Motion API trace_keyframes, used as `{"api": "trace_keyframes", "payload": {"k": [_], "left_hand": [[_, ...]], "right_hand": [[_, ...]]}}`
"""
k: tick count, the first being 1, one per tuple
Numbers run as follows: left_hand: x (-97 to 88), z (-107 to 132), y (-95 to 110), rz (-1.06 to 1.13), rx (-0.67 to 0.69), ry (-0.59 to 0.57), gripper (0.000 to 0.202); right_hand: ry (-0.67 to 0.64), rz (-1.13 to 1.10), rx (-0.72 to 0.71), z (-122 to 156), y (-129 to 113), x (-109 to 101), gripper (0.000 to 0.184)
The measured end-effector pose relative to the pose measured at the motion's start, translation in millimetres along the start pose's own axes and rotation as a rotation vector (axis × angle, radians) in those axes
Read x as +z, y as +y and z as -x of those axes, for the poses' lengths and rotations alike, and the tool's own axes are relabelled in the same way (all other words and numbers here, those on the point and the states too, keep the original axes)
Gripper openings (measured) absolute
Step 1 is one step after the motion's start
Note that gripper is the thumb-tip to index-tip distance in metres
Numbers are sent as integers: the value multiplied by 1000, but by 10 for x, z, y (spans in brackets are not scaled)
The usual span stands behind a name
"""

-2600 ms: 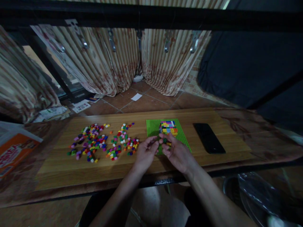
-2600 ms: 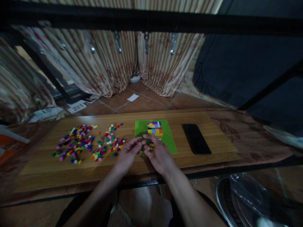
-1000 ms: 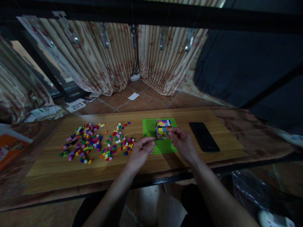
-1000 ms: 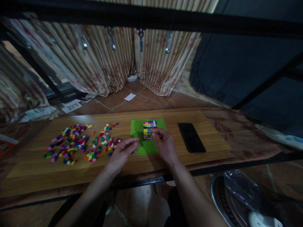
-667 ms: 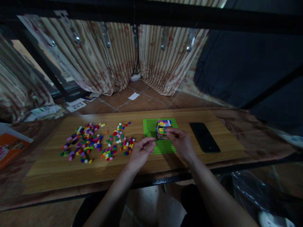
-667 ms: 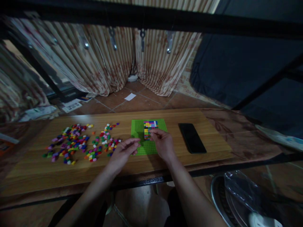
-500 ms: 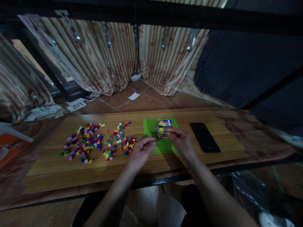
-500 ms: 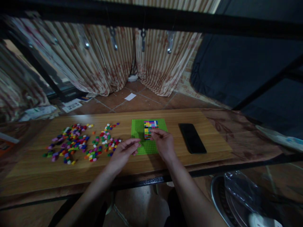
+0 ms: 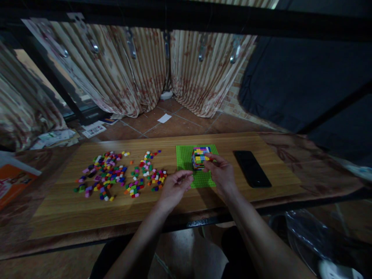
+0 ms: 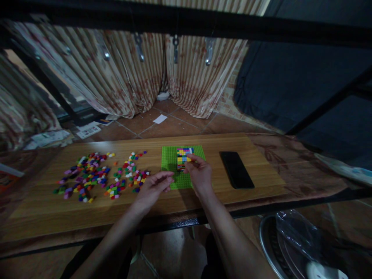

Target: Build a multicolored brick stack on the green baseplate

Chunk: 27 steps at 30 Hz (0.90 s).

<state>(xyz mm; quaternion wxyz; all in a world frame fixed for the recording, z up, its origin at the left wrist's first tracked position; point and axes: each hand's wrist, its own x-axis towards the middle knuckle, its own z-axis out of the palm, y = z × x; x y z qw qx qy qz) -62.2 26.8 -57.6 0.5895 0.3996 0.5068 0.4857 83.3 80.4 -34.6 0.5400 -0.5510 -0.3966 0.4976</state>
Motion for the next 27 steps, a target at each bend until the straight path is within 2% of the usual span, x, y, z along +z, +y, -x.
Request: {"api": "trace_keyframes", "payload": {"k": [13, 19, 21, 24, 27], "left_hand": [[17, 18, -60, -24, -13, -12, 34], [22, 25, -31, 28, -14, 0, 33], [29, 27, -29, 55, -14, 17, 34], [42, 27, -37, 119, -28, 24, 31], [47, 16, -63, 216, -66, 64, 33]], "right_hand": [[85, -71, 74, -105, -50, 135, 34], [80, -173, 30, 19, -52, 133, 37], [4, -212, 61, 121, -60, 134, 35], [-217, -235, 279, 275, -44, 130, 30], [-317, -334, 414, 341, 10, 107, 18]]}}
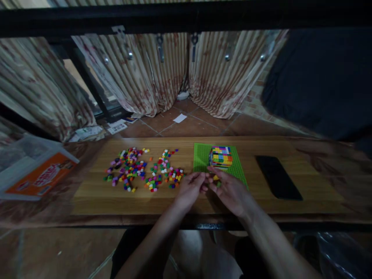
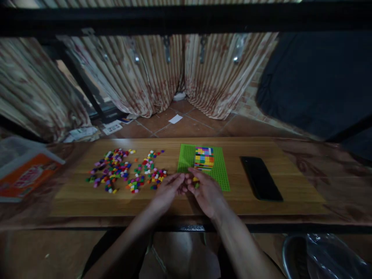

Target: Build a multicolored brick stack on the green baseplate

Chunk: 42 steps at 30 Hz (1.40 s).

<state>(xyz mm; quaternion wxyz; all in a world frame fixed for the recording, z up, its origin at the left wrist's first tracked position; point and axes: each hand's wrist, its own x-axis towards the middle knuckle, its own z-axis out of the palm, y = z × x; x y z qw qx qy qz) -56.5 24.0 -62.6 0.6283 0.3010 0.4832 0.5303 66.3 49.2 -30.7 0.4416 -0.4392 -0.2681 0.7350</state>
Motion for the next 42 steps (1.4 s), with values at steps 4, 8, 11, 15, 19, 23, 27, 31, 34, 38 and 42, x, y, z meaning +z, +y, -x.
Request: {"api": "trace_keyframes", "payload": {"k": [4, 8, 11, 15, 19, 23, 27, 31, 34, 38, 42], "left_hand": [[-4, -14, -35, 165, -67, 19, 41], [10, 4, -25, 313, -164, -74, 43], [15, 14, 5, 433, -281, -125, 43], [5, 15, 35, 554, -327, -108, 37], [-19, 24, 76, 560, -283, -74, 26], [-57, 33, 160, 483, -247, -62, 31], [-79, 35, 233, 432, -214, -33, 26], [-80, 35, 247, 376, -205, -8, 21], [-81, 29, 238, 356, -189, -19, 20], [-93, 11, 222, 335, -178, -35, 18], [-110, -4, 200, 305, -173, -15, 18]], "right_hand": [[-45, -24, -56, -37, 21, -45, 18], [-32, 10, -152, -44, 46, 13, 20], [-16, 103, -243, -18, 112, 95, 25], [-19, 288, -320, 7, 170, 162, 37], [-20, 249, -346, -12, 131, 166, 37], [5, 256, -435, -50, 76, 109, 28], [-28, 358, -463, -62, 48, 32, 22], [-66, 362, -409, -52, 11, -9, 21], [-96, 333, -378, -52, -11, -34, 22], [-135, 342, -376, -67, -10, -77, 23], [-143, 413, -439, -78, 2, -94, 25]]}}
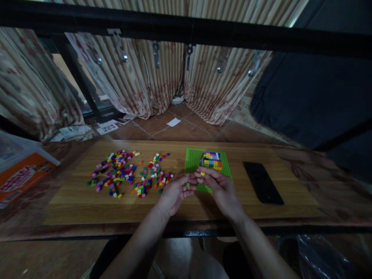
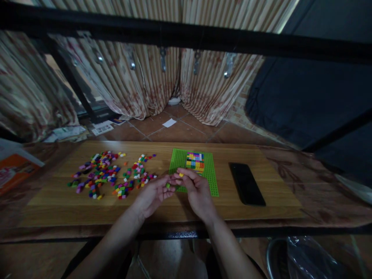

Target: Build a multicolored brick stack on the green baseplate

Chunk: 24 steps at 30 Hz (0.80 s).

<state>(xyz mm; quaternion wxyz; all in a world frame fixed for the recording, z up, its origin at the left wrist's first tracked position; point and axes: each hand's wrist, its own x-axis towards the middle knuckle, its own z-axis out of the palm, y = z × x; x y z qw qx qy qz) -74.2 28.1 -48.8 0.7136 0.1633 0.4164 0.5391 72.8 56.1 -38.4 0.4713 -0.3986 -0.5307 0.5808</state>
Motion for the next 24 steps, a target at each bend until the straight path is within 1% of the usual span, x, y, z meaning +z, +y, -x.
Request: {"api": "trace_keyframes", "payload": {"k": [4, 7, 10, 12, 16, 19, 24], "left_hand": [[-7, 3, -11, -23, 23, -22, 22], [-1, 12, -11, -36, 34, -17, 27], [2, 15, -8, -58, 45, 12, 26], [-2, 13, -9, -73, 52, 19, 25], [-13, 13, -13, -75, 56, -14, 25], [-12, 16, -18, -89, 63, -26, 25], [11, 14, -50, -121, 52, -28, 25]], "right_hand": [[53, 95, -13, 6, 8, 5, 24], [45, 212, -16, 25, 11, 7, 23], [51, 437, -128, 48, 7, 25, 17], [57, 530, -212, 53, 5, 44, 14], [25, 544, -327, 35, 7, 60, 12], [-2, 577, -326, 34, -7, 40, 11], [-57, 716, -347, 73, -54, -23, 13]]}}
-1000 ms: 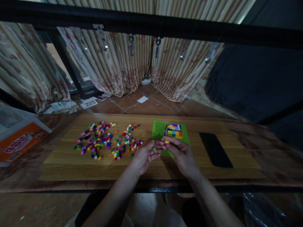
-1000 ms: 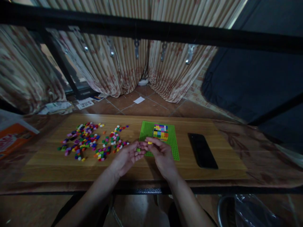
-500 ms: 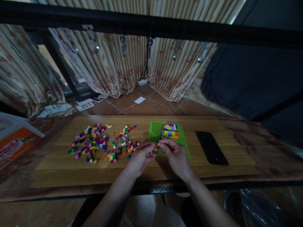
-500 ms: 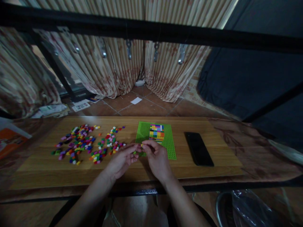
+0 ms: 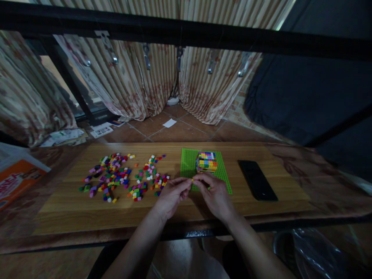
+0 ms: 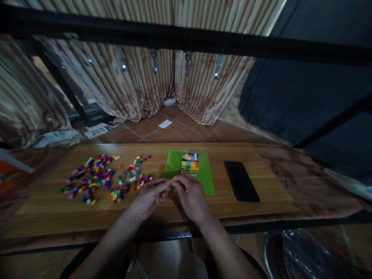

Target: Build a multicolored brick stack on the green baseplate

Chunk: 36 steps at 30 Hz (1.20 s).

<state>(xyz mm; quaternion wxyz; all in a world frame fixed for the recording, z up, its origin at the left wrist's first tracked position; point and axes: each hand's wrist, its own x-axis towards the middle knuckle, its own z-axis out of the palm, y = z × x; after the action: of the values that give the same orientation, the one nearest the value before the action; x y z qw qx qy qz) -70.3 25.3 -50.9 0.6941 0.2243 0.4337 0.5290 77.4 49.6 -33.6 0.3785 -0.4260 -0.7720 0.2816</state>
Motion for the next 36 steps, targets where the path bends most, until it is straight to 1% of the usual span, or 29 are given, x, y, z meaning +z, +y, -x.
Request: {"api": "trace_keyframes", "payload": {"k": [3, 5, 8, 11, 18, 26, 33, 36], "left_hand": [[17, 3, -9, -12, -10, 4, 24], [20, 8, -3, -11, -14, 21, 25], [15, 17, 19, 3, -25, 37, 25], [13, 25, 39, 10, -32, 37, 24], [8, 26, 58, -11, -32, 40, 24], [3, 25, 51, -3, -10, 53, 24], [25, 42, 44, -12, -19, 68, 23], [23, 38, 31, -9, -22, 71, 22]], "right_hand": [[18, 41, -23, -12, 76, -98, 14], [93, 60, -14, -49, 182, -196, 13], [250, 123, 19, -131, 369, -347, 15], [292, 173, -4, -202, 502, -429, 17], [283, 212, -55, -248, 578, -386, 16], [327, 81, 21, -265, 600, -336, 15], [309, 131, 12, -261, 602, -322, 15], [327, 157, 22, -259, 588, -313, 16]]}}
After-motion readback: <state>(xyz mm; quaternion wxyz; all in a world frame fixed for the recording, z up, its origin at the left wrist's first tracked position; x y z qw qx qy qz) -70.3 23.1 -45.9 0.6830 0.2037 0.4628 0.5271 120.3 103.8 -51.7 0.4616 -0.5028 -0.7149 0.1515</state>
